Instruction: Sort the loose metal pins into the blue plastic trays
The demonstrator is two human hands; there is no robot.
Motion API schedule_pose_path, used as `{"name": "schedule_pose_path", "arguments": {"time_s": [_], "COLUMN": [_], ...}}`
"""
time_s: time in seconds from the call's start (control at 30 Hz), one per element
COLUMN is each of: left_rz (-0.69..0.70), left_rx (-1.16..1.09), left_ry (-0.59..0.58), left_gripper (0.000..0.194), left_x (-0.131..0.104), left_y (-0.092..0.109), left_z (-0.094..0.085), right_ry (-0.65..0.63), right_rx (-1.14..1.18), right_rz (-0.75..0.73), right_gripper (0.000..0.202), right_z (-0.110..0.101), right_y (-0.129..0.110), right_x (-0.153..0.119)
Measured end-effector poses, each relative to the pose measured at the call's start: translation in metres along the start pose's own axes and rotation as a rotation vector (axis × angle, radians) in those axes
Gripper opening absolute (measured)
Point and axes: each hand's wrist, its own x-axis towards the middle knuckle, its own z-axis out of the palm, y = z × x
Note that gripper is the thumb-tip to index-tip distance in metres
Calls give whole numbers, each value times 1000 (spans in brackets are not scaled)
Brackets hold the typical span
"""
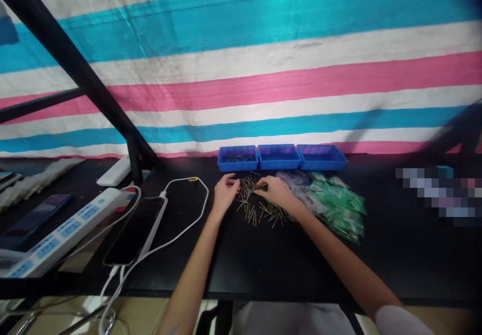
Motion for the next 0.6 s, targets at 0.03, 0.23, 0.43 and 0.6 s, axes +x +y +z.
{"name": "schedule_pose_path", "arguments": {"time_s": [0.03, 0.23, 0.43, 0.6], "left_rz": [-5, 55, 179, 269], "left_rx": [-19, 59, 13, -84], "left_ry": [-6, -50, -153, -170], "left_gripper": [40, 34, 34, 22], "left_x": [0, -3, -11, -15], "left_y": [1, 7, 18, 24], "left_z": [0, -2, 4, 9], "right_ry": [14, 102, 131, 121], "right_rx": [12, 184, 403, 453], "right_rz": [-7, 4, -70, -128], "right_gripper": [22, 21, 23, 23], "right_z": [0, -5, -11, -16], "right_y": [0, 4, 2, -6], "right_x": [0, -2, -2, -5]}}
